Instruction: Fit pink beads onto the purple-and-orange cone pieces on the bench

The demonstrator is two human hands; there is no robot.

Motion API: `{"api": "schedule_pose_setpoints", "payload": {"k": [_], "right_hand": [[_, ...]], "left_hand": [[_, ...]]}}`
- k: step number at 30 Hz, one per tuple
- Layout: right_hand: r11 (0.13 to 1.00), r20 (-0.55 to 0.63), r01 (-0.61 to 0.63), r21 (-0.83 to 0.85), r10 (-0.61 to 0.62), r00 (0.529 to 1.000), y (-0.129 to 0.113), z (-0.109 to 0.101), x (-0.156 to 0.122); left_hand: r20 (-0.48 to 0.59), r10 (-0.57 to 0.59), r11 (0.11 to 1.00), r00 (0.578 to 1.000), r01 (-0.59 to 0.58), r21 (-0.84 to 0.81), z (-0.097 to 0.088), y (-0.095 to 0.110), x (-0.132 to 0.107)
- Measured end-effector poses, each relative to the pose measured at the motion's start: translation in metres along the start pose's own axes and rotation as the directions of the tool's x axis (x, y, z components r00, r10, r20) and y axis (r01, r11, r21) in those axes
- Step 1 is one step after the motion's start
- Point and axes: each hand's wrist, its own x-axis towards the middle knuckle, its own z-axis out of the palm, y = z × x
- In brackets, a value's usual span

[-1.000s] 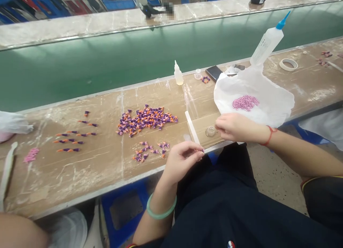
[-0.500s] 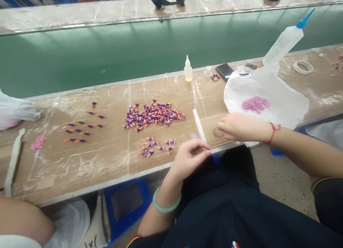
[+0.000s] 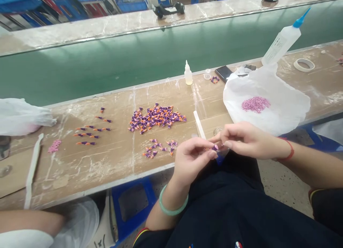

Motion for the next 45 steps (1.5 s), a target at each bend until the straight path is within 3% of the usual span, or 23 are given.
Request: {"api": "schedule_pose_setpoints", "payload": {"k": [7,21,31,45], "right_hand": [[0.993,-0.071,0.121,-0.003,-0.121,0.990,-0.014,0.006,-0.015],[0.985,-0.127,0.171,-0.017,-0.172,0.977,-0.022,0.009,-0.027],[0.980,-0.150,0.201,0.005,-0.198,0.969,-0.022,0.010,-0.028],[0.951,-0.209,0.252,-0.181,-0.288,0.935,-0.029,0.013,-0.034]], "left_hand": [[0.008,0.115,0.991,0.993,-0.115,0.066,0.013,0.010,-0.009],[0.096,0.227,0.952,0.969,-0.242,0.188,0.022,0.018,-0.014],[0.060,0.208,0.931,0.976,-0.217,0.293,0.024,0.020,-0.017],[0.017,0.211,0.963,0.977,-0.211,0.167,0.034,0.015,-0.018]]}}
